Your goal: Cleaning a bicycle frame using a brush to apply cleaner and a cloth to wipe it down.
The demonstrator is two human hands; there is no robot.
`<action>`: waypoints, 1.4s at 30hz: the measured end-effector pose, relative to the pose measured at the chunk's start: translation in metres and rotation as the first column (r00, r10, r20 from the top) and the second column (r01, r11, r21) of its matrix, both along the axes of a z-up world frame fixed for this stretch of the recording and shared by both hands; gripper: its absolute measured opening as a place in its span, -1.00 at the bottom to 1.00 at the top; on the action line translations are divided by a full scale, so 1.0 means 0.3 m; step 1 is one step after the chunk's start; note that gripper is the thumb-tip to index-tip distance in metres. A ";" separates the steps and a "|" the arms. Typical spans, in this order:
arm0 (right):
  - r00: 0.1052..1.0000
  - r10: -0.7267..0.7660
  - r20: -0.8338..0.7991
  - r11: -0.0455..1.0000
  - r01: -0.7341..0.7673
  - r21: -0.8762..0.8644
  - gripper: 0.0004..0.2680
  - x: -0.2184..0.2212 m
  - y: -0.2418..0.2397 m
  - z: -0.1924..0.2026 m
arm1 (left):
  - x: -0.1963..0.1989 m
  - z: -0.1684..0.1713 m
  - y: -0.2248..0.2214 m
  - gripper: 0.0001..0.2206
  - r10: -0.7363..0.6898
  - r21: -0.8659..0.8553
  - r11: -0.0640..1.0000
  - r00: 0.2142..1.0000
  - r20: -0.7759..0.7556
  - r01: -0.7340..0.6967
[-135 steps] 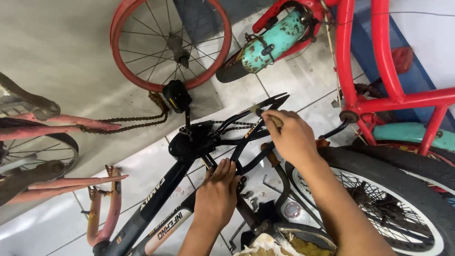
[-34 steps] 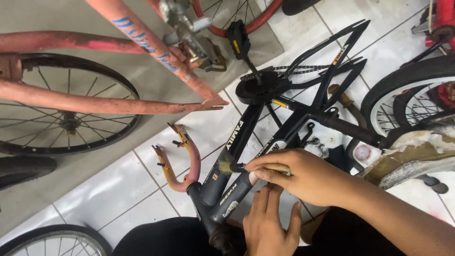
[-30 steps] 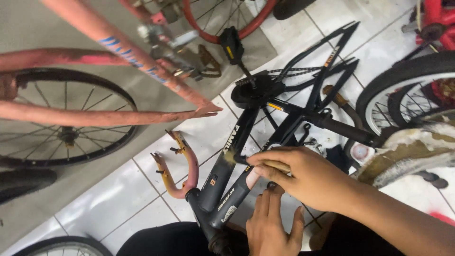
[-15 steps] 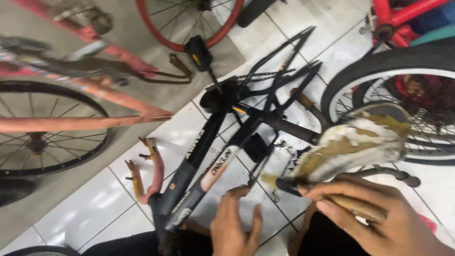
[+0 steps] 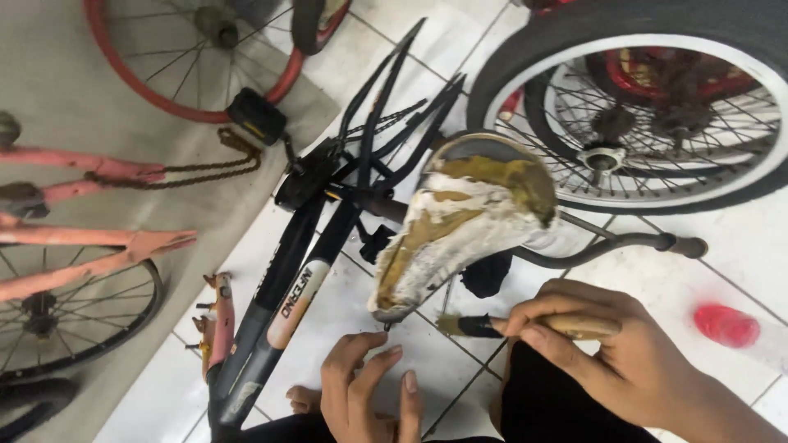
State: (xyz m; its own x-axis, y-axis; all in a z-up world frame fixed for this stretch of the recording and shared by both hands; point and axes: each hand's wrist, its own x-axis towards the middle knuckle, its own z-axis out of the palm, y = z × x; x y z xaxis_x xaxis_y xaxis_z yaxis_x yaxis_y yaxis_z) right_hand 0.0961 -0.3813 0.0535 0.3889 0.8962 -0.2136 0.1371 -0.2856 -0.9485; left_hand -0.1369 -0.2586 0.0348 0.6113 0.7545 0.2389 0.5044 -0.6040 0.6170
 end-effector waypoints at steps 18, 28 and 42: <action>0.849 -0.377 0.372 0.906 0.421 -0.043 -0.87 0.238 -0.259 -0.390 | 0.406 -0.318 -0.202 -0.68 -0.498 -0.121 0.866 0.859 -0.119 0.485; 0.833 -0.197 0.516 0.924 0.334 -0.187 -0.82 0.301 -0.222 -0.732 | 0.530 -0.589 -0.210 -0.71 -0.429 -0.155 0.901 0.883 -0.188 0.405; 0.801 -0.373 0.468 0.884 0.460 -0.083 -0.77 0.316 -0.193 -0.811 | 0.589 -0.680 -0.201 -0.72 -0.375 -0.229 0.921 0.875 -0.306 0.315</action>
